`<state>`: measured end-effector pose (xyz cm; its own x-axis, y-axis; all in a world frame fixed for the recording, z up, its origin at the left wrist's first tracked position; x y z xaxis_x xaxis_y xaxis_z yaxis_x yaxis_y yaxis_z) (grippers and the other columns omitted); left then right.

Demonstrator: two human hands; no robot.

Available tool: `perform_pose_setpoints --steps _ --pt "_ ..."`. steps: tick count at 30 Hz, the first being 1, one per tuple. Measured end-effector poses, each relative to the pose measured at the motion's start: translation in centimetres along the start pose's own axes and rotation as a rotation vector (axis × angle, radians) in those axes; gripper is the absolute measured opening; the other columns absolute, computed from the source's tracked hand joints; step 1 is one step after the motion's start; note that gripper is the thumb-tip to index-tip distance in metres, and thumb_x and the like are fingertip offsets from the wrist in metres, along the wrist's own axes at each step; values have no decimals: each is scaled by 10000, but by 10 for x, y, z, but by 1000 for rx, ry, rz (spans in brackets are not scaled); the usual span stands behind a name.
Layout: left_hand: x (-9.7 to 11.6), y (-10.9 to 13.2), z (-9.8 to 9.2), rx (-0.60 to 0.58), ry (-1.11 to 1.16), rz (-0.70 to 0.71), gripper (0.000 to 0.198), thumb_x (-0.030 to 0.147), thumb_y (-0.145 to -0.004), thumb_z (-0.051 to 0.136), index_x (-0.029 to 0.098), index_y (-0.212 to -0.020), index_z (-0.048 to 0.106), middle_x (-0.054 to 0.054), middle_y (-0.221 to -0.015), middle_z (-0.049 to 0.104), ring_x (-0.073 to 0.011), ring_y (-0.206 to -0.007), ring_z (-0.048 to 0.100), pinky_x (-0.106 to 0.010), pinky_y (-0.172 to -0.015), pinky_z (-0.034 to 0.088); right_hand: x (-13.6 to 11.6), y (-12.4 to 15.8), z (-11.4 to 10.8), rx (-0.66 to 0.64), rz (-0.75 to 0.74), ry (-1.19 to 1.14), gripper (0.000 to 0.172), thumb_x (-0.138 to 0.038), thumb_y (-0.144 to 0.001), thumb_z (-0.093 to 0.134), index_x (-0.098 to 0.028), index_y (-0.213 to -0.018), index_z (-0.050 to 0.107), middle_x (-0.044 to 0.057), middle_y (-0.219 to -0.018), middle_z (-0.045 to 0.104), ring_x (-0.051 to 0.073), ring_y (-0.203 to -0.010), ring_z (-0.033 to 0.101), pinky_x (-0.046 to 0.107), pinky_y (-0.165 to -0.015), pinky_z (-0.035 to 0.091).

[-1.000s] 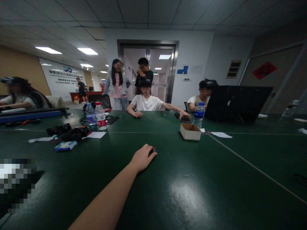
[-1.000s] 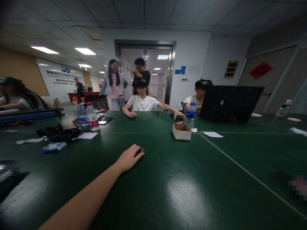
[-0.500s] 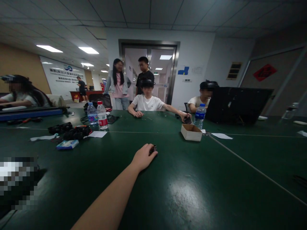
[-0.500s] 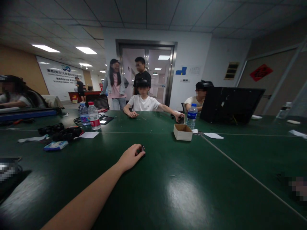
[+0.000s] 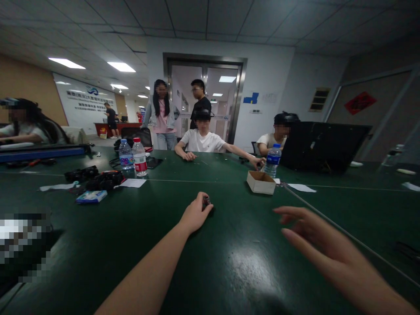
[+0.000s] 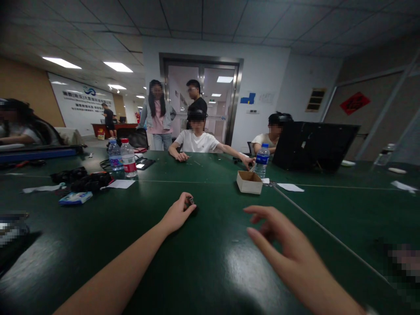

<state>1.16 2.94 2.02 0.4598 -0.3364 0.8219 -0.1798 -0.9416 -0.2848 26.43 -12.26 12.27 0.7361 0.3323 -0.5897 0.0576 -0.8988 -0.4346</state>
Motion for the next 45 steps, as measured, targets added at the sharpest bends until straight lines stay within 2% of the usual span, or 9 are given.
perform_pose_setpoints --steps 3,6,8,10,15,22,27,39,45 --pt "-8 -5 0 40 189 24 289 353 -783 551 210 -1026 486 -47 -923 601 -160 -806 583 -273 -708 438 -1 -41 85 -301 162 -266 455 -419 -822 550 -212 -1213 444 89 -1054 545 155 -696 607 267 -568 526" --pt "-15 -11 -2 88 357 63 247 287 -763 576 193 -963 466 -40 -919 600 -148 -851 591 -276 -773 450 10 -77 159 -408 407 -536 407 -367 -885 466 -196 -1234 347 81 -981 537 108 -535 597 226 -460 482" --pt "-18 -14 -3 105 418 64 240 272 -746 594 184 -926 463 -36 -893 600 -146 -838 596 -276 -766 463 11 -95 197 -510 463 -770 328 -353 -917 417 -178 -1189 361 63 -880 560 118 -520 614 232 -473 494" --pt "-20 -16 -6 127 460 44 230 269 -735 605 172 -894 470 -39 -875 596 -146 -812 600 -272 -737 479 10 -109 218 -578 436 -934 269 -324 -914 451 -155 -1118 408 45 -762 586 132 -532 625 235 -496 508" --pt "-25 -17 -7 138 535 -53 200 274 -746 599 145 -870 511 -52 -876 592 -138 -771 602 -277 -703 512 26 -122 227 -465 374 -1044 190 -207 -836 596 -120 -981 508 46 -651 621 114 -510 600 195 -475 488" --pt "-31 -19 -9 123 367 -82 221 323 -745 602 142 -870 577 -44 -800 599 -137 -717 580 -258 -640 492 37 -119 229 -418 304 -1112 236 -181 -781 656 -121 -979 544 34 -655 622 113 -544 606 196 -488 495" --pt "-35 -19 -13 148 407 -149 254 367 -739 592 131 -834 569 -27 -733 587 -116 -651 554 -235 -604 462 40 -120 231 -401 303 -1132 248 -155 -770 652 -124 -985 531 32 -656 622 108 -535 606 186 -493 492" --pt "-27 -17 -11 99 354 -135 299 415 -724 595 137 -830 572 -20 -716 577 -117 -636 540 -247 -614 454 38 -119 229 -411 295 -1128 240 -157 -763 662 -117 -974 554 38 -668 619 116 -559 614 192 -507 503" --pt "-26 -16 -9 68 342 -114 338 450 -718 598 143 -856 577 -33 -755 587 -135 -694 558 -258 -638 455 37 -118 228 -411 296 -1145 241 -162 -751 679 -122 -962 570 36 -677 615 117 -564 611 202 -512 507"
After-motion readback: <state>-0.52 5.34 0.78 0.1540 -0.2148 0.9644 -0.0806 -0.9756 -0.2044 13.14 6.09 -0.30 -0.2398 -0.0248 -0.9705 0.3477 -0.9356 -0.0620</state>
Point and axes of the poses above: each hand's wrist, its own y-axis away from the middle knuckle, its own z-axis out of the palm, x = y × z, the point moved 7 cm from there along -y, towards the middle knuckle
